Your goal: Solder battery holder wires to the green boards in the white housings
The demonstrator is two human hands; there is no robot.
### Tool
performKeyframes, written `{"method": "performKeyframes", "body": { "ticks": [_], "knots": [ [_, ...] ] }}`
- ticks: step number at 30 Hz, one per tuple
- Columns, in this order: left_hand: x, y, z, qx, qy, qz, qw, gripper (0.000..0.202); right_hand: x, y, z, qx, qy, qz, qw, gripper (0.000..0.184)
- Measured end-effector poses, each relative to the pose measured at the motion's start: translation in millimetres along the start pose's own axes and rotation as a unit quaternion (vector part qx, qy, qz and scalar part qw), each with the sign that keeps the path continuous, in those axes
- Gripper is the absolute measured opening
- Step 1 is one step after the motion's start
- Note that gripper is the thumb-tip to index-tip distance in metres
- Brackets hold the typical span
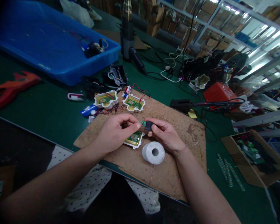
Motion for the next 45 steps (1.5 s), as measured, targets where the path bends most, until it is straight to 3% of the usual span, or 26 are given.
{"method": "performKeyframes", "body": {
  "ticks": [16, 26, 29, 35, 40, 45],
  "knots": [
    [-3, 1, 1.5, 0.042, -0.016, -0.011, 0.999, 0.014, 2, -8, 6, -0.005, 0.002, -0.012, 1.000, 0.043],
    [1, 3, 2.5, 0.062, -0.002, 0.010, 0.998, 0.015, -2, 12, -8, -0.138, -0.021, 0.074, 0.987, 0.031],
    [1, 3, 2.3, 0.074, 0.004, 0.013, 0.997, 0.014, -2, 12, -4, -0.101, -0.047, 0.067, 0.991, 0.036],
    [0, 1, -0.1, 0.099, 0.034, -0.021, 0.994, 0.015, -3, 14, -3, -0.095, -0.072, 0.086, 0.989, 0.027],
    [1, 3, -2.6, 0.028, 0.044, -0.001, 0.999, 0.019, -6, 19, -12, -0.048, -0.023, 0.121, 0.991, 0.045],
    [-2, -3, -7.1, 0.007, 0.094, -0.035, 0.995, 0.025, -4, 15, -7, 0.000, 0.006, 0.105, 0.994, 0.045]
  ]
}}
Point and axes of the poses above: each hand's wrist, its own x-axis towards the middle knuckle, its own z-axis out of the back of the hand, y = z × x, the point moved 4 cm from there along x, towards the middle knuckle, and after that the axes turned 8 degrees about x, right-handed, at the moved point
